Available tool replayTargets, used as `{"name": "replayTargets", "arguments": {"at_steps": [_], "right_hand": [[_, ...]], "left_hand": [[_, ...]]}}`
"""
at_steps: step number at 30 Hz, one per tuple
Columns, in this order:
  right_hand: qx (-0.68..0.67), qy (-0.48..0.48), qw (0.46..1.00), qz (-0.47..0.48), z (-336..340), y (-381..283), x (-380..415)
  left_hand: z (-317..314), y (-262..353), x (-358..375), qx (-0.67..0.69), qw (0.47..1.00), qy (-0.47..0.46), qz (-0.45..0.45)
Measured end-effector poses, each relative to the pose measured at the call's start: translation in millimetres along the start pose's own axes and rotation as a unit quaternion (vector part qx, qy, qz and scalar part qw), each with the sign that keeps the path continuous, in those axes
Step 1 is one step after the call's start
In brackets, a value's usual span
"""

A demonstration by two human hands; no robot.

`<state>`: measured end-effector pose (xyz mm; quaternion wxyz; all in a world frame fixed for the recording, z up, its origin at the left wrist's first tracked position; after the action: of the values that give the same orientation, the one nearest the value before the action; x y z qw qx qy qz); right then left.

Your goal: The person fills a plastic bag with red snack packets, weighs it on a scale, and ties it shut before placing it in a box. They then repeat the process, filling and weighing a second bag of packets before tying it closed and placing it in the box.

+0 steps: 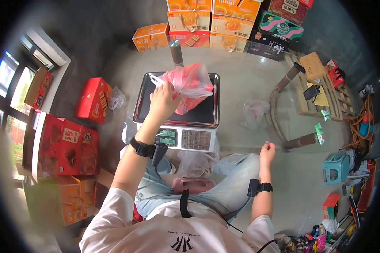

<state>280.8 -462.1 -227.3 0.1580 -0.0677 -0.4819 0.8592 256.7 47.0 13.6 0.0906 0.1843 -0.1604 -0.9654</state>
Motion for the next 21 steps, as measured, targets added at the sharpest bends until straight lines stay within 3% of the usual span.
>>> {"name": "replayTargets", "arguments": {"at_steps": [2, 4, 6, 7, 8, 10, 14, 15, 18, 20, 21], "right_hand": [[-0.041, -0.026, 0.998, 0.032, -17, -24, 5], [-0.103, -0.084, 0.985, 0.109, -47, -83, 23], [-0.103, -0.144, 0.96, 0.216, -68, -192, 58], [-0.173, -0.155, 0.934, 0.27, -79, -239, 76], [-0.114, -0.167, 0.923, 0.328, -84, -285, 91], [-0.025, -0.13, 0.847, 0.515, -88, -369, 129], [0.067, -0.191, 0.802, 0.562, -147, -388, 150], [0.011, -0.217, 0.807, 0.549, -157, -382, 150], [-0.021, -0.155, 0.801, 0.578, -155, -378, 162], [-0.059, -0.113, 0.872, 0.472, -154, -352, 146], [-0.14, -0.106, 0.902, 0.395, -150, -339, 135]], "left_hand": [[1, -1, 2, 0.02, 1.0, -0.01, 0.0], [-9, -1, 4, 0.091, 0.987, -0.134, 0.018], [-7, 2, 12, 0.096, 0.988, -0.124, -0.001], [-1, 7, 17, 0.088, 0.992, -0.084, -0.039], [5, 13, 23, 0.079, 0.993, -0.044, -0.078], [18, 22, 38, 0.067, 0.993, -0.024, -0.096], [44, 21, 64, 0.057, 0.991, 0.034, -0.113], [46, 13, 67, 0.06, 0.993, 0.036, -0.1], [56, -7, 77, 0.067, 0.991, 0.068, -0.09], [68, -35, 83, 0.147, 0.983, 0.108, 0.027], [69, -54, 85, 0.209, 0.965, 0.142, 0.066]]}}
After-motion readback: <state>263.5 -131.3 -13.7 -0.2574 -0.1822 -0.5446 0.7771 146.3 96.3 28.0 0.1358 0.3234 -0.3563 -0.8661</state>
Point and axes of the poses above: each hand's wrist, its own x-axis away from the middle knuckle, its own z-axis out of the back of the hand, y = z × x, the point moved 6 cm from there along -x, towards the middle knuckle, and after that the axes turned 5 degrees about -y, right-handed, at the moved point
